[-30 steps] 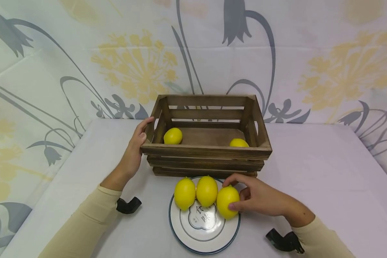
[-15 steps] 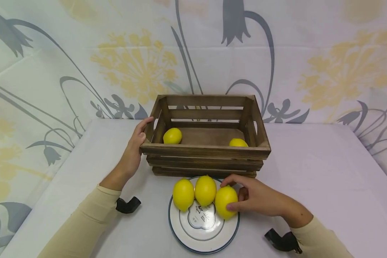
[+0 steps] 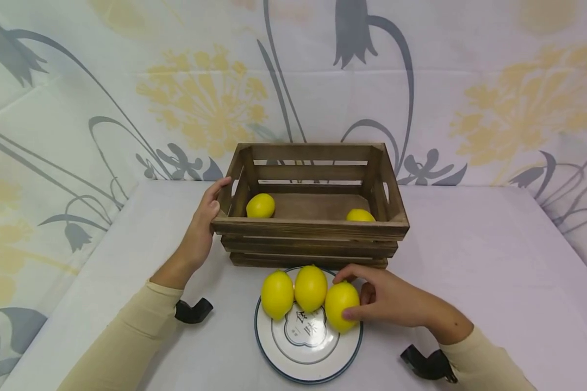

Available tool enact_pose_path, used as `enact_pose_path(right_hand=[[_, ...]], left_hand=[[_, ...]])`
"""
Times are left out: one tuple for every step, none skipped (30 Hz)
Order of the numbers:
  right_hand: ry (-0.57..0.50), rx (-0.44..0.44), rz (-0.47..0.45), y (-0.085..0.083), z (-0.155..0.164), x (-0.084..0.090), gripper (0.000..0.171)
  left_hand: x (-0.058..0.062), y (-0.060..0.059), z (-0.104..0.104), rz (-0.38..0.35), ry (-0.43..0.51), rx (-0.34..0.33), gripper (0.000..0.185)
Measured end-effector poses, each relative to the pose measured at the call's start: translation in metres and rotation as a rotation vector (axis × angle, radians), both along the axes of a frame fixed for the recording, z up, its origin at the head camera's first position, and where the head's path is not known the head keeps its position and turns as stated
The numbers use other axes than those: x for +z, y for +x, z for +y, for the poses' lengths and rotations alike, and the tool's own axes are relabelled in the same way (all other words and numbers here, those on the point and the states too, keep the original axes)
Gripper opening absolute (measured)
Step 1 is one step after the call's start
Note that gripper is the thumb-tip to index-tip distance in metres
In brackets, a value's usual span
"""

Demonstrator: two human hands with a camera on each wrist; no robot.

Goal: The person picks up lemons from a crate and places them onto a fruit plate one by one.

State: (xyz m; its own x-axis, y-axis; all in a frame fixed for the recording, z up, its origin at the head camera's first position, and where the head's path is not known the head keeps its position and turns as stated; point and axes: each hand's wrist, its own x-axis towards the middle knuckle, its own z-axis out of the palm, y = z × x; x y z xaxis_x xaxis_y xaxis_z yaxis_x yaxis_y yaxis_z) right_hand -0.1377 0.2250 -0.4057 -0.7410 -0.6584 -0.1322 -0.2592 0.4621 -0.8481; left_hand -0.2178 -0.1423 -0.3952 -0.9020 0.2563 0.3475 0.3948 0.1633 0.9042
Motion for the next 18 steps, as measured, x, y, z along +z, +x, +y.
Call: enact_pose_path(right_hand=[[0.001,0.0,0.0,0.0,0.0,0.0,0.046],[0.003,0.0,-0.002,0.0,0.0,0.0,0.046],[0.004,0.0,-0.001,0.0,0.001,0.0,0.046],[0.009,-0.002,0.0,0.001,0.001,0.001,0.046],[0.013,-0.003,0.003,0.001,0.001,0.001,0.046],[0.018,-0.003,0.013,0.002,0.001,0.002,0.046],[0.025,-0.004,0.026,0.002,0.001,0.003,0.046],[0.032,-0.006,0.04,0.003,0.001,0.004,0.046],[0.036,-0.007,0.061,0.003,0.001,0.004,0.047],[0.038,-0.007,0.083,0.003,0.001,0.005,0.047],[0.042,-0.01,0.106,0.004,0.001,0.006,0.047],[0.047,-0.014,0.128,0.004,0.001,0.007,0.048],[0.053,-0.021,0.147,0.004,0.002,0.008,0.048],[0.061,-0.027,0.166,0.005,0.001,0.01,0.049],[0.069,-0.032,0.187,0.005,0.001,0.011,0.049],[0.078,-0.037,0.202,0.005,0.001,0.013,0.049],[0.089,-0.045,0.216,0.005,0.001,0.014,0.05],[0.096,-0.048,0.232,0.005,0.001,0.016,0.05]], left_hand=[[0.0,0.0,0.0,0.0,-0.003,0.0,0.055],[0.0,0.0,0.0,0.0,-0.002,-0.002,0.055],[0.0,0.0,0.001,0.0,-0.002,-0.003,0.055],[0.0,0.0,0.001,-0.001,-0.002,-0.003,0.055],[0.0,-0.001,0.001,-0.001,-0.003,-0.003,0.055],[0.0,-0.001,0.001,0.0,-0.004,-0.003,0.055],[-0.001,-0.001,0.001,0.0,-0.005,-0.003,0.054],[-0.001,-0.001,0.001,0.0,-0.004,-0.003,0.055],[0.0,-0.001,0.001,0.001,-0.004,-0.003,0.055],[-0.001,-0.001,0.001,0.001,-0.003,-0.003,0.055],[0.0,-0.001,0.001,0.0,-0.001,-0.005,0.055],[0.0,-0.001,0.001,0.0,0.002,-0.006,0.055],[0.0,0.0,0.001,0.001,0.007,-0.008,0.055],[0.0,0.0,0.001,0.0,0.01,-0.008,0.055],[0.0,0.0,0.001,0.001,0.011,-0.006,0.055],[0.0,0.0,0.001,0.002,0.012,-0.002,0.055],[0.0,0.0,0.001,0.003,0.018,-0.001,0.055],[0.0,0.0,0.0,0.004,0.021,0.0,0.055]])
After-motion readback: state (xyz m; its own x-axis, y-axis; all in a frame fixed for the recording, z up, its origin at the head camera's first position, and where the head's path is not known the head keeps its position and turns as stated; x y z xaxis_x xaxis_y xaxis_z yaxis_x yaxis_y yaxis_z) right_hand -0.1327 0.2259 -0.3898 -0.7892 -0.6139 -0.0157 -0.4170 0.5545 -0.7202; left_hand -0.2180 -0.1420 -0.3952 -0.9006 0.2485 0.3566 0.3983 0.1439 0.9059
